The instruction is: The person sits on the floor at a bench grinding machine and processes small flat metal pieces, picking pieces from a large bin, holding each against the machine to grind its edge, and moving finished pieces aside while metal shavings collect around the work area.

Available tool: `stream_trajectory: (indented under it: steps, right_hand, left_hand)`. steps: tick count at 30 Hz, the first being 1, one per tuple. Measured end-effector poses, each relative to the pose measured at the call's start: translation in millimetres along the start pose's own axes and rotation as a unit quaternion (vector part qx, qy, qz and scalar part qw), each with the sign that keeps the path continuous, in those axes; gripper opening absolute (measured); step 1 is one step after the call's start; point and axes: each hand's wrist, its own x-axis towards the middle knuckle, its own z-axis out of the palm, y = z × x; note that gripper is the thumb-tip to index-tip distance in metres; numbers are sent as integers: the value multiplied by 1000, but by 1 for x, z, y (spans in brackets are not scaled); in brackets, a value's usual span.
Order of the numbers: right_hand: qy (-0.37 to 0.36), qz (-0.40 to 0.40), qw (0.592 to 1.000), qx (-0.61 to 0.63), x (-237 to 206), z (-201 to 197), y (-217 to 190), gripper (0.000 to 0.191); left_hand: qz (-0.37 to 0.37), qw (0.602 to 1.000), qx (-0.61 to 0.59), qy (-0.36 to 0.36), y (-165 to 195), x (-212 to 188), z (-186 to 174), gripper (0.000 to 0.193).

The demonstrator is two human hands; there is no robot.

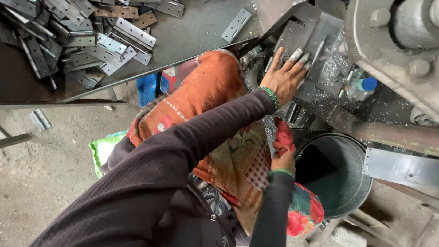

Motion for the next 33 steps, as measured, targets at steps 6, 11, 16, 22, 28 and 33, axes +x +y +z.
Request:
stream_trajectory:
  steps: [6, 11, 16, 22, 28, 33]
  right_hand:
    - [1, -33, 999, 3, -1, 5, -9, 71]
    - [-36, -31, 999, 26, 8, -8, 1, 91]
    - [-44, -1, 997, -59, 9, -22, 11, 81]
    - [-12, -17, 999, 27, 3, -7, 4, 80]
    - [-22, 14, 999, 20, 2, 5, -5, 75]
    - [-45, -46, 998, 7, 9, -8, 3, 92]
  left_hand:
    - [15, 1000, 4, 3, -1, 1, -3, 52]
    - [14, 998, 33, 48, -1, 2, -2, 54]
    - [9, 999, 8, 37, -2, 0, 0, 56]
    - [5, 1000, 14, 0, -1, 2, 4, 55]
    - [8, 1000, 4, 5, -3, 1, 7, 52]
    - [17, 999, 39, 16, -4, 2, 5, 54]
